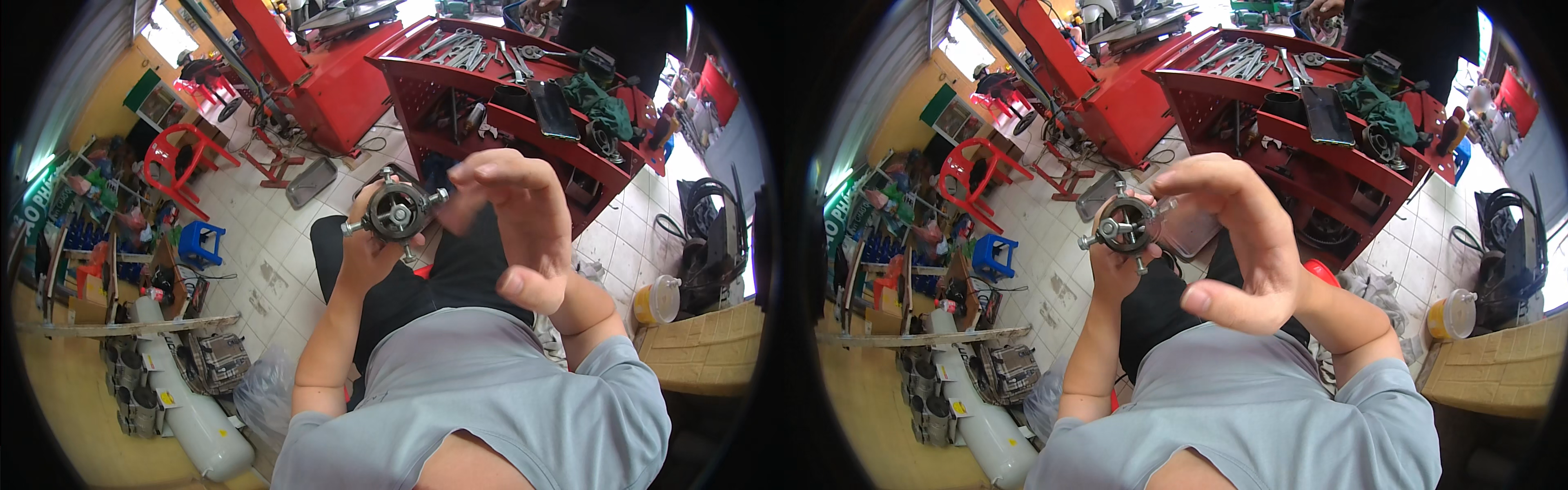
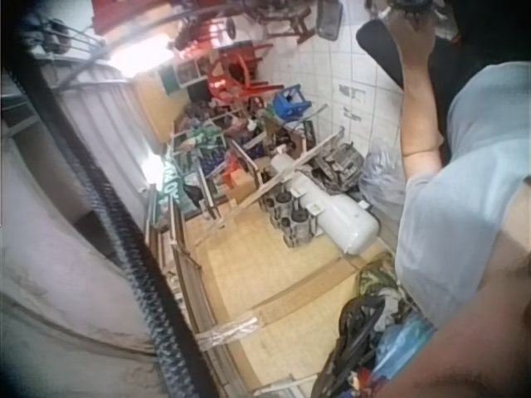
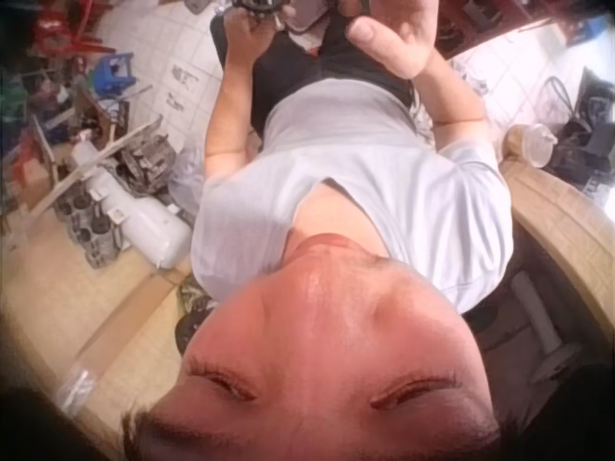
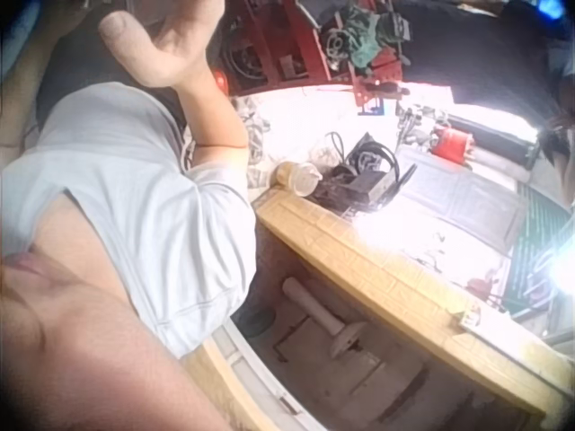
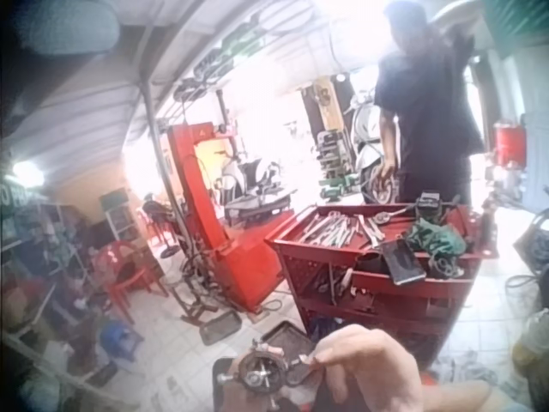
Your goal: The person assembles a mechanical component, likely a brake caliper, by hand while seated. They insert a metal rod and tighten bolts, then place the assembly into a red bench vise and use a wrench to tighten the bolts further.
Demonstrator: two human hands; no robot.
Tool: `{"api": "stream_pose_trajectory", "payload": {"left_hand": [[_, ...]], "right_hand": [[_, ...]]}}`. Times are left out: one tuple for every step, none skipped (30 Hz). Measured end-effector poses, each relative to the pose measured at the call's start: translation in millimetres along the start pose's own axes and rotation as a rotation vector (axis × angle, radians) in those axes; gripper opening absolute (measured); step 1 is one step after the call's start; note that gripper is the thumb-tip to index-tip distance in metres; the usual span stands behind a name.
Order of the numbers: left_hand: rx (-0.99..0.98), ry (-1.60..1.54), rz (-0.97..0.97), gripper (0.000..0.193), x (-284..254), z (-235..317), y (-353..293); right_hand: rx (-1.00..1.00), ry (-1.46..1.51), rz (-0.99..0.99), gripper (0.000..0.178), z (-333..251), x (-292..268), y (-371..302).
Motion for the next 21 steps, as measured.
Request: {"api": "stream_pose_trajectory", "payload": {"left_hand": [[0.029,0.018,-0.015,0.058,0.5,2.5,-1.7],[0.057,0.037,-0.03,0.056,1.4,4.9,-2.9],[0.079,0.052,-0.033,0.056,2.0,7.5,-2.9],[0.101,0.062,-0.037,0.056,3.1,9.9,-2.0],[0.124,0.073,-0.041,0.056,4.0,11.3,-1.7],[0.095,0.117,-0.016,0.055,2.3,7.7,-1.7],[0.069,0.163,0.009,0.055,-0.3,4.3,-1.2],[0.043,0.209,0.035,0.057,-2.1,3.0,-0.3],[-0.045,0.11,0.037,0.052,-1.3,1.3,-2.1],[-0.133,0.013,0.048,0.048,-0.5,0.8,-3.0],[-0.226,-0.099,0.044,0.048,2.2,1.1,-3.9],[-0.206,-0.098,0.021,0.049,3.6,2.6,-2.9],[-0.189,-0.099,0.003,0.051,4.1,3.6,-3.4],[-0.058,0.015,-0.033,0.056,3.1,5.7,-2.9],[-0.011,0.04,-0.058,0.059,2.1,3.8,-3.7],[0.04,0.062,-0.087,0.063,2.3,1.8,-3.7],[0.007,-0.003,-0.105,0.063,1.7,-3.7,-3.7],[-0.029,-0.052,-0.094,0.062,1.4,-6.3,-5.2],[-0.063,-0.1,-0.084,0.061,1.6,-7.7,-5.2],[-0.085,-0.082,-0.038,0.06,1.5,-6.8,-4.8],[-0.106,-0.065,0.007,0.061,1.7,-4.1,-3.4]], "right_hand": [[0.023,0.006,0.003,0.075,-0.7,1.3,0.0],[0.046,0.012,0.006,0.075,-2.1,3.0,0.0],[0.07,0.019,0.009,0.075,-3.8,4.7,0.1],[0.094,0.021,0.012,0.075,-5.3,6.4,-0.2],[0.119,0.024,0.015,0.075,-6.0,7.7,-0.7],[0.108,0.026,0.031,0.075,-5.0,7.3,-2.0],[0.073,0.019,0.057,0.074,-2.5,6.1,-1.5],[0.035,0.014,0.078,0.073,-2.1,4.8,-1.0],[0.025,0.012,0.091,0.072,-0.7,5.5,-1.3],[-0.008,0.009,0.077,0.071,-0.3,4.9,-1.3],[-0.043,0.008,0.061,0.069,0.0,4.7,-0.8],[-0.024,0.021,0.066,0.067,-1.2,4.2,-0.7],[0.0,0.037,0.068,0.064,-1.9,5.4,-0.7],[0.024,0.054,0.071,0.061,-2.7,6.5,-0.8],[0.048,0.072,0.073,0.059,-2.9,7.3,-1.1],[0.067,0.072,0.049,0.058,-2.1,7.1,-2.6],[0.068,0.073,0.018,0.058,0.1,5.1,-3.6],[0.069,0.072,-0.004,0.058,2.9,4.2,-4.2],[0.07,0.08,-0.012,0.057,5.4,3.4,-4.3],[0.075,0.062,0.011,0.058,7.3,6.0,-1.2],[0.08,0.044,0.03,0.058,9.4,9.1,2.5]]}}
Point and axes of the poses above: each hand's wrist, its own y-axis towards the middle knuckle, its own x-axis out of the palm, z = x × y, the point moved 6 cm from there along y, towards the middle knuckle, and after that the axes turned 7 degrees about -x, right-handed, at the moved point
